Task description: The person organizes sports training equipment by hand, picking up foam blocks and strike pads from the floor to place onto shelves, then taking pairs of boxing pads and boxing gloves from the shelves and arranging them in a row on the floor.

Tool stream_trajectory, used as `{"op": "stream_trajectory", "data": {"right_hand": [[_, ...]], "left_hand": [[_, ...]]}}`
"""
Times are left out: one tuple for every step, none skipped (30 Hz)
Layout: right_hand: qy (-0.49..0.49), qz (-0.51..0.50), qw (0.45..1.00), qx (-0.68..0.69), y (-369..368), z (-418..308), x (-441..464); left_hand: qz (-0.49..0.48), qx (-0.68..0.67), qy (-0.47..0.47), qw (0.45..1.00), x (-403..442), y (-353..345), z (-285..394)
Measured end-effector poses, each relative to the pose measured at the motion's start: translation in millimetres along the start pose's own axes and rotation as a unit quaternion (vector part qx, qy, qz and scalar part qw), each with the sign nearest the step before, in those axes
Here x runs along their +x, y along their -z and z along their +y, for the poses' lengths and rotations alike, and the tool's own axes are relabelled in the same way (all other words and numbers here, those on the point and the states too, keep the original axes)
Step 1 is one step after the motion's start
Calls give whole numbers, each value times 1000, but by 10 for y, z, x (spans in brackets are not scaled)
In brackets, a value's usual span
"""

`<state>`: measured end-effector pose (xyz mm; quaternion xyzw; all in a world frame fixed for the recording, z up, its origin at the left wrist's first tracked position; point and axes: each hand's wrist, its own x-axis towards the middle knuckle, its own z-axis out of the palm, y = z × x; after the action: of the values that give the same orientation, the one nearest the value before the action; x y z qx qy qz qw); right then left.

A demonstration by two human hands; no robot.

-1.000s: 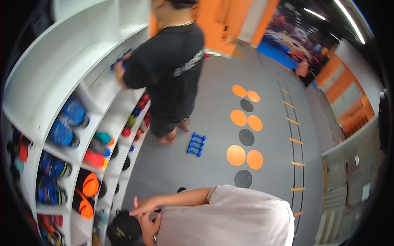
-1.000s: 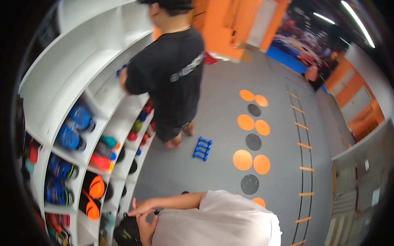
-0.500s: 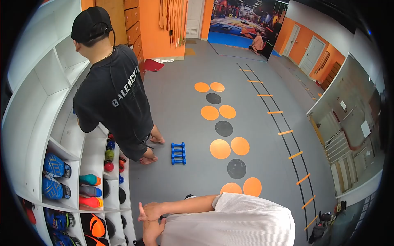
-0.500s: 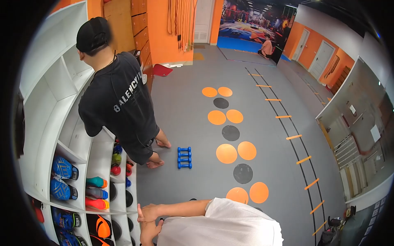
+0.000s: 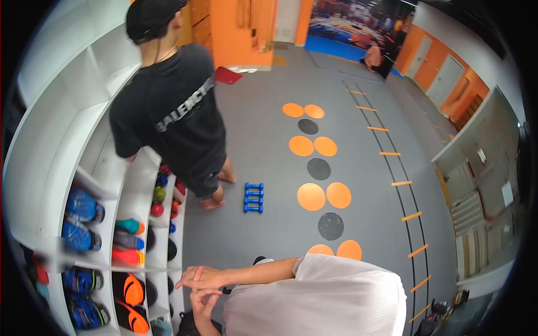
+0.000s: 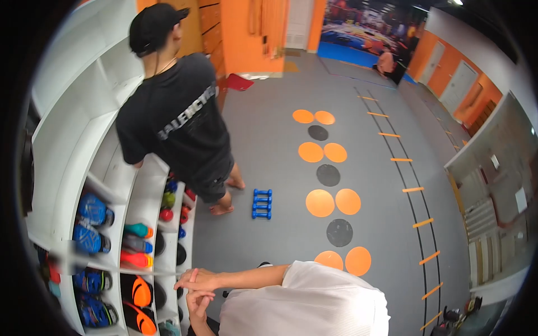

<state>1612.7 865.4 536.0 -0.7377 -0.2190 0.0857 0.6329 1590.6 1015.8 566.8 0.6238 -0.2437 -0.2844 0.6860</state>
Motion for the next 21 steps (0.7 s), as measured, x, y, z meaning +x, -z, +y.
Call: {"op": "stream_trajectory", "data": {"right_hand": [[4, -7, 998, -70, -54, 91, 33], [29, -1, 995, -98, -219, 197, 7], [56, 8, 991, -123, -385, 326, 13], [14, -55, 970, -235, -321, 44, 29], [53, -74, 979, -183, -331, 101, 17], [-64, -65, 996, -18, -450, 145, 10], [-77, -98, 992, 3, -586, 127, 33], [-96, -116, 988, 14, -668, 135, 52], [-138, -129, 980, 58, -775, 164, 64], [-184, -142, 968, 96, -892, 182, 95], [-150, -129, 978, 73, -995, 139, 163], [-113, -116, 985, 51, -1094, 66, 257], [-113, -146, 981, 53, -1184, -4, 362], [-121, -144, 981, 57, -1276, -74, 501], [-129, -142, 980, 61, -1373, -133, 636], [-127, -156, 978, 62, -1487, -187, 757], [-127, -146, 979, 59, -1606, -242, 877], [-127, -137, 981, 56, -1728, -288, 986], [-132, -131, 981, 63, -1848, -309, 1089], [-132, -133, 980, 63, -1975, -312, 1167], [-133, -117, 982, 67, -2104, -299, 1245]], "left_hand": [[-19, 70, -21, 997, 49, 70, -79], [1, 142, -28, 989, -125, 25, -7], [-5, 190, -55, 980, -213, 27, 35], [-14, 240, -77, 968, -176, 20, 198], [-5, 229, -63, 971, -282, 37, 227], [5, 216, -51, 975, -417, 107, 215], [25, 211, -49, 976, -588, 206, 208], [30, 202, -54, 978, -721, 305, 184], [102, 183, -60, 976, -896, 351, 187], [173, 165, -68, 968, -1106, 391, 183], [227, 125, -34, 965, -1318, 512, 153], [279, 82, -2, 957, -1544, 622, 102], [337, 118, -19, 934, -1769, 735, 7], [380, 94, -5, 920, -1984, 873, -56], [425, 58, -27, 903, -2174, 1012, -157], [468, 22, -50, 882, -2367, 1122, -232], [473, 23, -51, 879, -2552, 1225, -199], [514, 11, -11, 858, -2736, 1315, -147], [553, -2, 29, 833, -2912, 1402, -105], [555, -3, 29, 831, -3081, 1495, -90], [566, 0, 44, 823, -3241, 1588, -91]]}}
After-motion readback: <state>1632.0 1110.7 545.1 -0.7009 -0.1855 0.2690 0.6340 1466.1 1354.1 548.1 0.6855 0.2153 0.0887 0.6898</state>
